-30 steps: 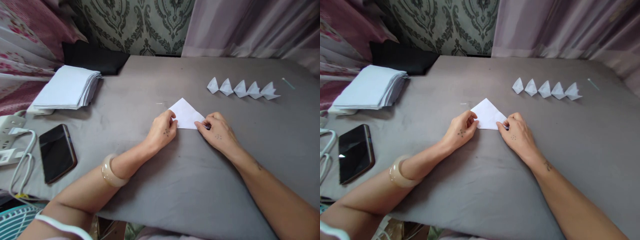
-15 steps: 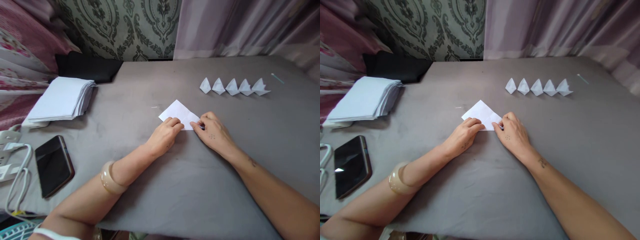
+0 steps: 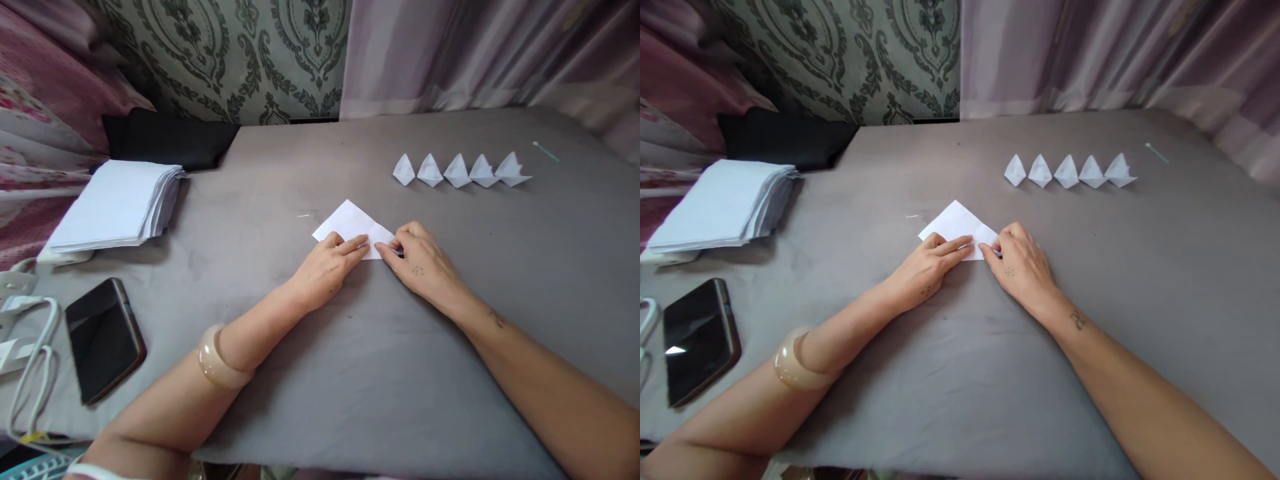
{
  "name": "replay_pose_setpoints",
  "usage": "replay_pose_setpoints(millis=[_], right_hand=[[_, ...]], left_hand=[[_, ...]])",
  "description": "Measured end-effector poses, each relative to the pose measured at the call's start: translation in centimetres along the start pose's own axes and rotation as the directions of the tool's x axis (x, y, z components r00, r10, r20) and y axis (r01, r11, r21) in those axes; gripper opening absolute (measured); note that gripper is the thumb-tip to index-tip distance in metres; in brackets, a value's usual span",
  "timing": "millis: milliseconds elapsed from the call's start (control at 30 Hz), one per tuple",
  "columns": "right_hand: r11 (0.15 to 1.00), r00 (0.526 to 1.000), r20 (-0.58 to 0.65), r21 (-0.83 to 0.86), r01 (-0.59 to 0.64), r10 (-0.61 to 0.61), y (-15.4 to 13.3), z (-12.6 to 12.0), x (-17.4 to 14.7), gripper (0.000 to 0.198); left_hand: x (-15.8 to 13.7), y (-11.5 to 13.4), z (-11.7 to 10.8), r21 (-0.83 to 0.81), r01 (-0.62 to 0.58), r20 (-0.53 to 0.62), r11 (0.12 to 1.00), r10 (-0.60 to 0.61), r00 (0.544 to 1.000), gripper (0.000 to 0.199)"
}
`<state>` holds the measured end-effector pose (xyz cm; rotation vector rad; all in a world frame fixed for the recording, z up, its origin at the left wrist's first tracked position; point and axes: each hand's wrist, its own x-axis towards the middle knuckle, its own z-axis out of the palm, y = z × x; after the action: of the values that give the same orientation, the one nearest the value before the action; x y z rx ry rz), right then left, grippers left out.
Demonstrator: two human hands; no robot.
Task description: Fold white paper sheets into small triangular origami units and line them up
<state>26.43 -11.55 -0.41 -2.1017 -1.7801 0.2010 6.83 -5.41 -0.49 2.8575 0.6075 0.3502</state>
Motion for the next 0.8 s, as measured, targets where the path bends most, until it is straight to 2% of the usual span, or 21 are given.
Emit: replay_pose_setpoints(millis=[200, 367, 433, 500, 567, 667, 800], right_hand=[[0.998, 0.997, -0.07, -0.036, -0.042, 0.039, 1.0, -0.3, -0.4, 0.039], [0.995, 0.998, -0.004, 0.078, -0.057, 0.058, 2.8, -1.2, -0.4, 0.034], [0.994, 0.999, -0.008, 0.104, -0.03, 0.031, 2.7, -1.5, -0.5, 0.028], [0.992, 0.997, -0.054, 0.11, 0.067, -0.061, 1.8, -1.6, -0.9, 0.018], [0.97, 0.974, -0.091, 0.109, 0.218, -0.209, 0.3, -1.4, -1.7, 0.019], [0.928, 0.933, -0.001, 0.1, 0.358, -0.359, -2.0, -1.1, -3.0, 0.027], [0.926, 0.924, 0.06, 0.031, 0.377, -0.379, -3.1, -0.9, -3.9, 0.033]], left_hand=[[-0.4, -0.2, 0.1, 0.001, 0.116, 0.058, 0.993, -0.115, 0.992, 0.055], [-0.3, -0.4, -0.9, -0.049, 0.19, 0.199, 0.981, -0.177, 0.964, 0.068], [-0.2, -0.3, -1.3, -0.067, 0.202, 0.248, 0.977, -0.18, 0.952, 0.068], [-0.1, -0.2, -1.5, -0.061, 0.205, 0.259, 0.977, -0.183, 0.948, 0.067], [0.0, 0.1, -1.5, -0.042, 0.199, 0.247, 0.979, -0.183, 0.952, 0.066], [-0.1, 0.9, -1.2, 0.02, 0.213, 0.189, 0.977, -0.213, 0.959, 0.063], [-0.4, 2.1, -0.9, 0.119, 0.298, 0.014, 0.947, -0.302, 0.953, 0.046]])
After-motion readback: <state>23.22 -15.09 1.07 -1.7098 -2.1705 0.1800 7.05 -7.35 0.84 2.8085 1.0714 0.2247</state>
